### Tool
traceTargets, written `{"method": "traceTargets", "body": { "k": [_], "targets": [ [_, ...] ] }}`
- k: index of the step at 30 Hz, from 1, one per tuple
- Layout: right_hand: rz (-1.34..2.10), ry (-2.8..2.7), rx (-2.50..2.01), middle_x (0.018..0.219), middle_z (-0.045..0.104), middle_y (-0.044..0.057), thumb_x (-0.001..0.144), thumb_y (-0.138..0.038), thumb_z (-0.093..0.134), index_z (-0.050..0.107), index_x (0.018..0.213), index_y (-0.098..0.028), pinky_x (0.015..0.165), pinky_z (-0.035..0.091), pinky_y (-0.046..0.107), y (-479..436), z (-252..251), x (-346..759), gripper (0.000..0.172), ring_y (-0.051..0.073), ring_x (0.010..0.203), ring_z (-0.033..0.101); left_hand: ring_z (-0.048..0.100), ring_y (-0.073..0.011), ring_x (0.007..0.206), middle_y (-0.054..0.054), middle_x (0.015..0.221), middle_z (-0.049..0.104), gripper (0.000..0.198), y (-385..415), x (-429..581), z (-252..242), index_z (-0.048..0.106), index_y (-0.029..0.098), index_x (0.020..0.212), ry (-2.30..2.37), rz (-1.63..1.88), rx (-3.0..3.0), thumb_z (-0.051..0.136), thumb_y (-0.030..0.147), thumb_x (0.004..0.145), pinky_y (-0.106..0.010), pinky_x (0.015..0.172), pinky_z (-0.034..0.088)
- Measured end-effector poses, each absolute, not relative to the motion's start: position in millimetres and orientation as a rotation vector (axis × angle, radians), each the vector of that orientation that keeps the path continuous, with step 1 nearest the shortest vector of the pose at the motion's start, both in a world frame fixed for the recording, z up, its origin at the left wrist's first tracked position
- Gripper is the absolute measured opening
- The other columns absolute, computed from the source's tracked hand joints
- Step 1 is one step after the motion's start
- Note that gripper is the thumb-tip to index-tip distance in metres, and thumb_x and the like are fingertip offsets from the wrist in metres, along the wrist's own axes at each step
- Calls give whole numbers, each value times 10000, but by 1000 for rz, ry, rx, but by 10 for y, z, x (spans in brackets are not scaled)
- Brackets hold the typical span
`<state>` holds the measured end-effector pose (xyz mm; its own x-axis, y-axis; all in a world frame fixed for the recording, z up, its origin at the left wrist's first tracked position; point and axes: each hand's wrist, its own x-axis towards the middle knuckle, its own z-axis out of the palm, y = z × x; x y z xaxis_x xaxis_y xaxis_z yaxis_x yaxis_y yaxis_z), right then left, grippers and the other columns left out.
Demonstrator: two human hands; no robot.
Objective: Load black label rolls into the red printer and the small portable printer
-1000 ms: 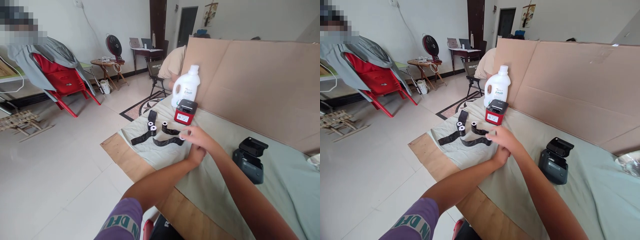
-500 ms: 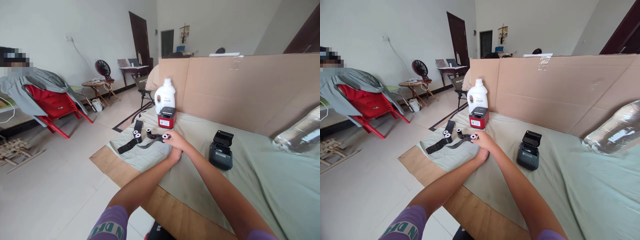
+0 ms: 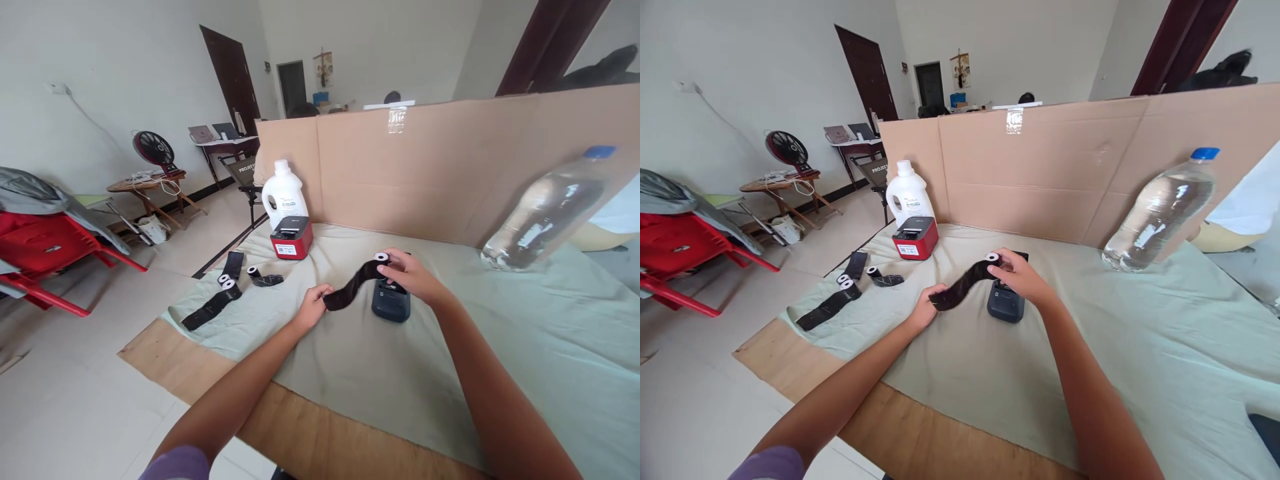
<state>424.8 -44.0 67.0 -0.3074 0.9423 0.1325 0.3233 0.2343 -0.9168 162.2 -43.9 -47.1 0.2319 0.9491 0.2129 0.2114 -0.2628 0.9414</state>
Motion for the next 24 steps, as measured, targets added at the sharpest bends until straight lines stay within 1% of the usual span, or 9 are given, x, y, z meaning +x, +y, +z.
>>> {"method": "traceTargets", "body": {
  "k": [3, 5, 7, 9, 12, 16, 18, 21, 24],
  "targets": [
    [915, -1890, -1352, 1188, 662, 78, 881, -418, 624, 594, 1237, -246, 900, 520, 373, -423, 734, 4578, 396, 233, 1034, 638, 408, -111, 499, 51, 482, 455, 362, -455, 1631, -466, 582, 176, 738, 1154, 1056, 1688, 462, 449, 944, -243, 544, 336],
    [869, -1949, -1428, 1219, 668, 87, 894, -386, 608, 617, 1237, -241, 920, 504, 363, -395, 713, 4703, 372, 248, 1075, 634, 417, -115, 502, 51, 486, 465, 370, -474, 1636, -452, 585, 176, 751, 1200, 1019, 1727, 455, 461, 947, -242, 552, 342],
    [848, -2022, -1457, 1205, 682, 85, 906, -328, 583, 638, 1198, -227, 912, 494, 342, -355, 647, 4748, 314, 245, 1083, 634, 419, -116, 503, 50, 492, 475, 378, -491, 1642, -437, 592, 176, 759, 1233, 976, 1782, 451, 470, 949, -240, 558, 346],
    [790, -2087, -1524, 1164, 692, 89, 914, -284, 560, 647, 1163, -208, 882, 485, 328, -312, 560, 4734, 274, 236, 1043, 640, 419, -116, 501, 48, 500, 485, 377, -506, 1648, -428, 598, 175, 767, 1243, 930, 1839, 443, 465, 951, -239, 559, 346],
    [644, -2165, -1673, 1129, 681, 116, 930, -263, 532, 674, 1073, -182, 813, 465, 314, -267, 451, 4654, 217, 235, 978, 635, 410, -113, 497, 52, 506, 474, 361, -523, 1653, -428, 593, 177, 770, 1247, 873, 1902, 438, 447, 953, -233, 545, 336],
    [563, -2213, -1747, 1102, 671, 121, 935, -219, 518, 714, 957, -182, 749, 432, 293, -253, 372, 4557, 201, 225, 921, 629, 399, -106, 511, 57, 529, 449, 328, -547, 1646, -429, 600, 181, 783, 1267, 823, 2030, 432, 399, 961, -226, 548, 320],
    [555, -2202, -1753, 1099, 673, 120, 945, -206, 496, 721, 953, -181, 749, 427, 291, -243, 334, 4544, 226, 224, 929, 628, 413, -103, 534, 52, 561, 467, 320, -558, 1639, -425, 607, 181, 785, 1249, 804, 2114, 424, 370, 966, -223, 569, 326],
    [563, -2171, -1705, 1141, 679, 104, 964, -214, 470, 718, 1020, -195, 786, 441, 284, -200, 257, 4564, 255, 215, 980, 629, 427, -98, 556, 46, 598, 487, 334, -565, 1629, -427, 604, 180, 767, 1218, 771, 2188, 420, 363, 976, -222, 585, 329],
    [527, -2121, -1663, 1140, 697, 80, 964, -216, 482, 711, 1057, -204, 837, 452, 276, -129, 165, 4588, 248, 196, 1013, 630, 409, -97, 546, 50, 590, 460, 355, -565, 1627, -445, 597, 182, 745, 1208, 750, 2220, 422, 379, 983, -227, 577, 313]
  ]
}}
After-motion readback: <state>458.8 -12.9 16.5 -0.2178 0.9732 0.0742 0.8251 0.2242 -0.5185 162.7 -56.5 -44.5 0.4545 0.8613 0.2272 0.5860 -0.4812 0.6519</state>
